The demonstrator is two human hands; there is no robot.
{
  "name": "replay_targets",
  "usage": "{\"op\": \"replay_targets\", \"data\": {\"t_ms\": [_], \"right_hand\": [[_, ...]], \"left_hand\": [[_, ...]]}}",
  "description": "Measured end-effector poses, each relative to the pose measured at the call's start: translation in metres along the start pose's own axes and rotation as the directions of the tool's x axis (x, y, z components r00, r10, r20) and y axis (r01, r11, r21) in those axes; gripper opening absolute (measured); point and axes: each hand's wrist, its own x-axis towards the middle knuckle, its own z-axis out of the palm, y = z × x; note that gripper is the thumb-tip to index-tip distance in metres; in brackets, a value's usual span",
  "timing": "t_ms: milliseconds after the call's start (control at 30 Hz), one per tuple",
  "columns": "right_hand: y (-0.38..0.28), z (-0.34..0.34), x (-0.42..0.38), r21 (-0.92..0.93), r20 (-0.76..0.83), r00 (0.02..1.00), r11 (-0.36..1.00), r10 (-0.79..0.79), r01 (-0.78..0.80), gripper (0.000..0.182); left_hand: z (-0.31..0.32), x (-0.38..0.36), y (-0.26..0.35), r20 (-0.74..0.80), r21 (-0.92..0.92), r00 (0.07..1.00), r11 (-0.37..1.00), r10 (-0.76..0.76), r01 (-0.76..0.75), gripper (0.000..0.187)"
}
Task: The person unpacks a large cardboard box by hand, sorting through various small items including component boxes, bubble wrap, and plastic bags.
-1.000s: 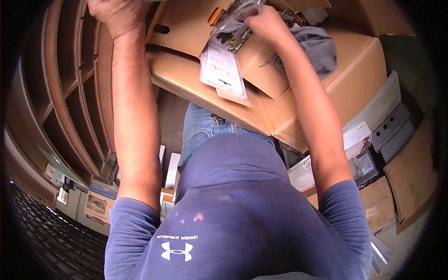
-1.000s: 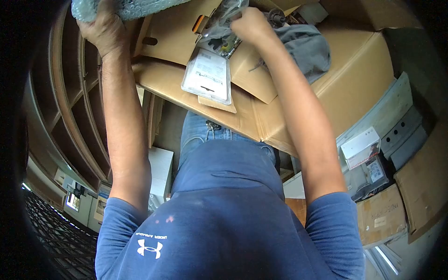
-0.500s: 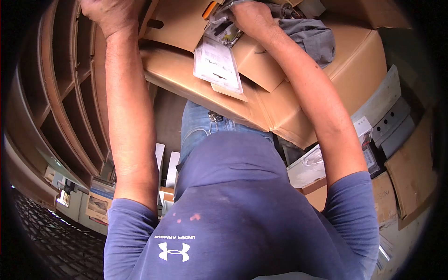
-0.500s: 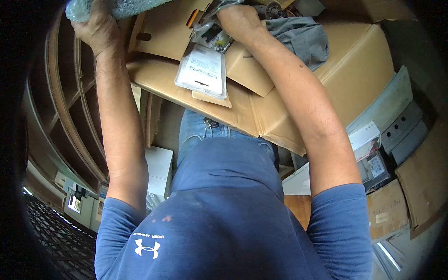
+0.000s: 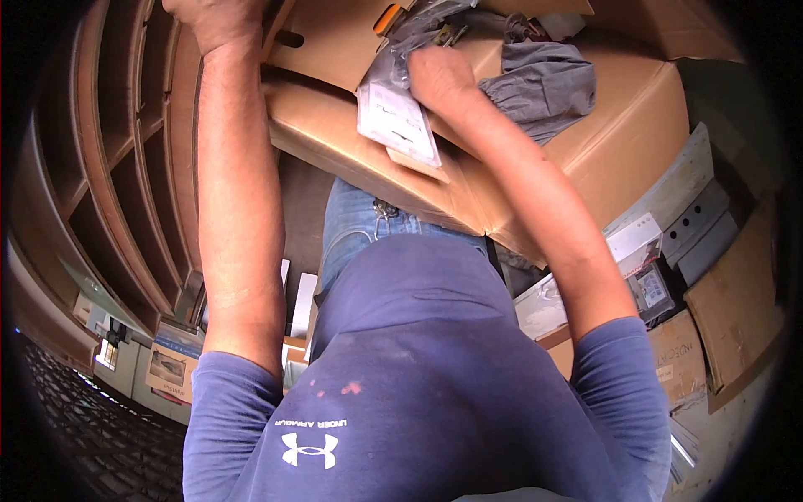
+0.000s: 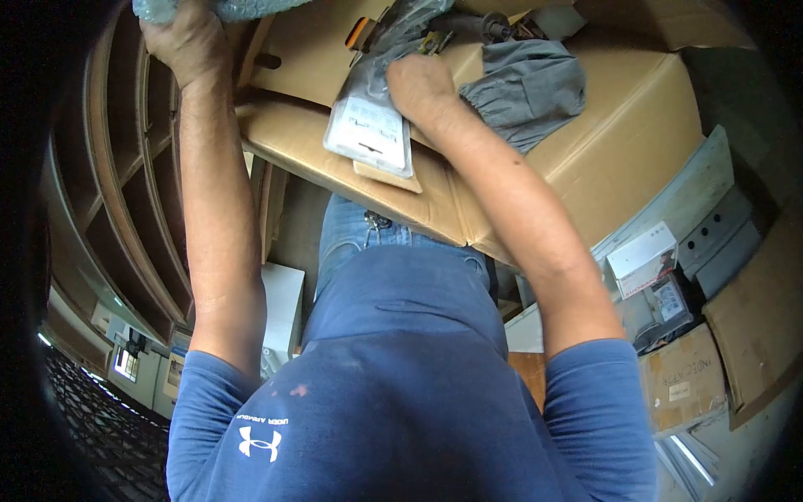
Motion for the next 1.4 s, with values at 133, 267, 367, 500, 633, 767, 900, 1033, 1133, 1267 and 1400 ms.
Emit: {"op": "replay_targets", "data": {"t_ms": [133, 267, 367, 500, 633, 767, 900, 1033, 1133, 1267, 1400], "right_hand": [[-0.011, 0.012, 0.001, 0.069, 0.004, 0.998, 0.996, 0.061, -0.061, 0.020], [-0.003, 0.007, 0.000, 0.080, -0.025, 0.997, 0.994, 0.071, -0.069, 0.021], [0.012, -0.014, -0.014, 0.198, -0.098, 0.985, 0.972, 0.144, -0.123, 0.023], [0.058, -0.025, -0.034, 0.762, -0.051, 0.983, 0.643, 0.175, -0.075, 0.029], [0.067, -0.045, -0.069, 0.999, -0.031, 0.998, -0.024, 0.059, 0.033, 0.031], [0.072, -0.043, -0.075, 0.983, -0.076, 0.996, -0.161, 0.048, 0.083, 0.034], [0.073, -0.041, -0.070, 0.970, -0.104, 0.994, -0.218, 0.026, 0.107, 0.035], [0.073, -0.040, -0.066, 0.968, -0.119, 0.991, -0.213, 0.068, 0.131, 0.032], [0.071, -0.038, -0.065, 0.997, -0.079, 0.981, 0.002, 0.175, 0.080, 0.026], [0.068, -0.031, -0.064, 0.990, -0.047, 0.970, 0.140, 0.237, 0.014, 0.023], [0.063, -0.035, -0.068, 0.966, -0.043, 0.971, 0.257, 0.235, -0.020, 0.025]], "left_hand": [[0.013, -0.005, 0.007, -0.058, -0.049, 0.998, 0.998, 0.025, -0.028, 0.044], [0.002, 0.000, 0.004, -0.051, 0.040, 0.997, 0.997, -0.063, 0.065, 0.043], [0.001, -0.001, 0.002, -0.057, 0.092, 0.997, 0.995, -0.043, 0.048, 0.042], [-0.002, -0.002, -0.002, -0.049, 0.095, 0.999, 0.995, -0.009, 0.014, 0.043], [-0.003, -0.001, -0.002, -0.056, 0.079, 0.998, 0.997, -0.013, 0.018, 0.044], [-0.003, -0.001, 0.000, -0.064, 0.110, 0.997, 0.993, -0.042, 0.049, 0.044], [-0.002, -0.002, 0.001, -0.042, 0.044, 0.998, 0.998, -0.040, 0.041, 0.043], [0.002, 0.000, 0.004, -0.079, 0.106, 0.993, 0.990, -0.082, 0.090, 0.043], [0.002, 0.001, 0.002, -0.087, 0.043, 0.993, 0.996, -0.074, 0.078, 0.044], [-0.001, 0.001, 0.001, -0.036, 0.082, 0.999, 0.996, -0.018, 0.021, 0.045], [0.000, -0.001, 0.005, -0.022, 0.049, 0.999, 0.998, -0.033, 0.034, 0.046]]}}
